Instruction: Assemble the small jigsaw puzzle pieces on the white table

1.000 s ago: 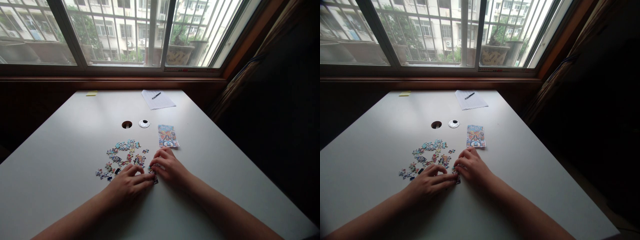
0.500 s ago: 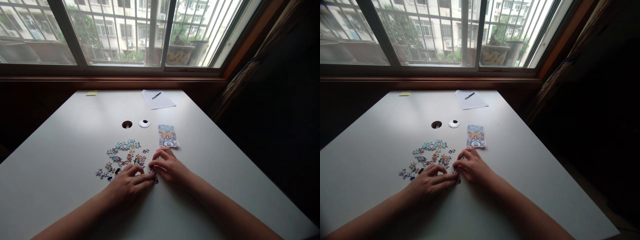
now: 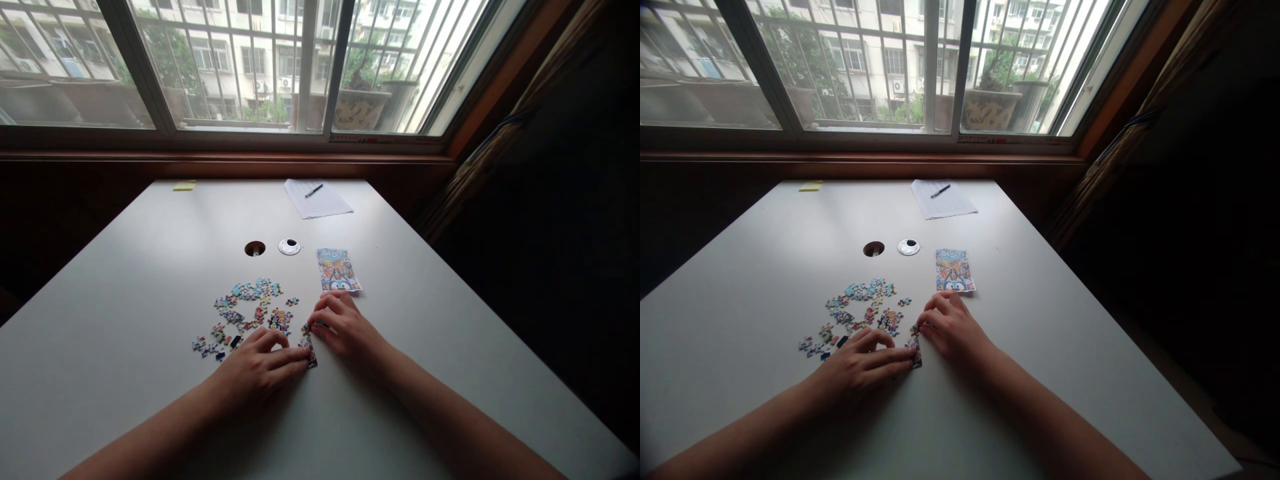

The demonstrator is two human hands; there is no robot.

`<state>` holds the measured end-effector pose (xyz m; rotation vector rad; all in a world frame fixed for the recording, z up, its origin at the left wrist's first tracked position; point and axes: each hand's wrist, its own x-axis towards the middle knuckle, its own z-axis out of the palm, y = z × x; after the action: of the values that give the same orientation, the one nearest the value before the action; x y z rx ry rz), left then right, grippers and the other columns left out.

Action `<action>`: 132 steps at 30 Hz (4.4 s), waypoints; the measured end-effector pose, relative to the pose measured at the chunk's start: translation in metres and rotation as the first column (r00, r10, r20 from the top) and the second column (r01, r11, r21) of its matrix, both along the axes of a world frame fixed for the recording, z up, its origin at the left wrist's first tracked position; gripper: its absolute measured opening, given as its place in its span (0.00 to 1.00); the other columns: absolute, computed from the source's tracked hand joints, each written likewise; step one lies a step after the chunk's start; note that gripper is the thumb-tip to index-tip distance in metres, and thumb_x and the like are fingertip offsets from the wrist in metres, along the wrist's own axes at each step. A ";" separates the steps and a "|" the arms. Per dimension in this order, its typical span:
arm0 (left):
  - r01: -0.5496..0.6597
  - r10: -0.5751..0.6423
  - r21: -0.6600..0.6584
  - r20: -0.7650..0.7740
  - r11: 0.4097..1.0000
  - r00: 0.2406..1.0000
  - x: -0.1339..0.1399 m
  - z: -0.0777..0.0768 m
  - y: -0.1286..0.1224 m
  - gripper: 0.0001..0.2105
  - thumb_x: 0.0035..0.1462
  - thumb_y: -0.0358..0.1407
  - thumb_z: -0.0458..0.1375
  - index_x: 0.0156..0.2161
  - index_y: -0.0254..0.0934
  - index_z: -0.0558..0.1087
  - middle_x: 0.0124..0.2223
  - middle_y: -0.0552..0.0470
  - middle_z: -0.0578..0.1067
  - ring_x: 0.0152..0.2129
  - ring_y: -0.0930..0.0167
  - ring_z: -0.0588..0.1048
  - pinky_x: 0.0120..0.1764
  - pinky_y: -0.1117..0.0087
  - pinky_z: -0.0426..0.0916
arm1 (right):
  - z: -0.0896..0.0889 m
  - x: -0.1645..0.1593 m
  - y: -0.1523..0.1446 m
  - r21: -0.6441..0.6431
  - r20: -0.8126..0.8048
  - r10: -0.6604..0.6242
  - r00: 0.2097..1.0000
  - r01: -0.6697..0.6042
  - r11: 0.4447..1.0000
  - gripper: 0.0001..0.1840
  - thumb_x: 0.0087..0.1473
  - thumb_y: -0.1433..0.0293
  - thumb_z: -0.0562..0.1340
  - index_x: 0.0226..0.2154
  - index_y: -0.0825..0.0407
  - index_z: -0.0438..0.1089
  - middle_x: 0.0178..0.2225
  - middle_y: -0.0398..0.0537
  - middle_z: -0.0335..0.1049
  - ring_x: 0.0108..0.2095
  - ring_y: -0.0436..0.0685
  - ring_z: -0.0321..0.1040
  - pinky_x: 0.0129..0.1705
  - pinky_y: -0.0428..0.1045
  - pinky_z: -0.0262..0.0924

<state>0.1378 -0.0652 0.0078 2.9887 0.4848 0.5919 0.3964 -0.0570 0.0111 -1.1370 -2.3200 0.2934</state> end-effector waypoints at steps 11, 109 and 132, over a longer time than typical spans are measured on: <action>0.007 -0.007 -0.013 0.000 1.000 1.000 0.001 0.001 0.000 0.17 0.70 0.31 0.48 0.59 0.42 0.69 0.59 0.54 0.74 0.45 0.65 0.67 0.46 0.63 0.64 | -0.001 -0.010 -0.001 0.000 -0.048 -0.041 0.998 0.041 0.999 0.04 0.60 0.68 0.65 0.34 0.50 0.75 0.38 0.50 0.72 0.50 0.63 0.60 0.57 0.62 0.57; -0.017 0.017 0.024 0.006 1.000 1.000 0.001 0.002 0.001 0.16 0.69 0.33 0.51 0.58 0.45 0.70 0.57 0.55 0.75 0.45 0.67 0.67 0.48 0.64 0.63 | -0.006 -0.010 -0.002 -0.078 -0.114 -0.056 0.992 0.048 0.996 0.07 0.59 0.73 0.65 0.39 0.47 0.77 0.41 0.49 0.72 0.50 0.62 0.60 0.58 0.62 0.56; -0.010 0.010 0.021 0.013 1.000 1.000 0.001 0.002 0.000 0.16 0.70 0.31 0.49 0.58 0.43 0.70 0.57 0.56 0.75 0.46 0.64 0.66 0.47 0.61 0.62 | -0.005 -0.009 -0.003 -0.191 -0.222 -0.095 0.970 0.053 0.980 0.08 0.54 0.77 0.67 0.34 0.48 0.75 0.43 0.49 0.74 0.57 0.62 0.62 0.57 0.59 0.61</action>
<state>0.1390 -0.0652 0.0098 3.0016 0.4966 0.6205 0.3878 -0.0599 0.0063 -1.2055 -2.0751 0.5898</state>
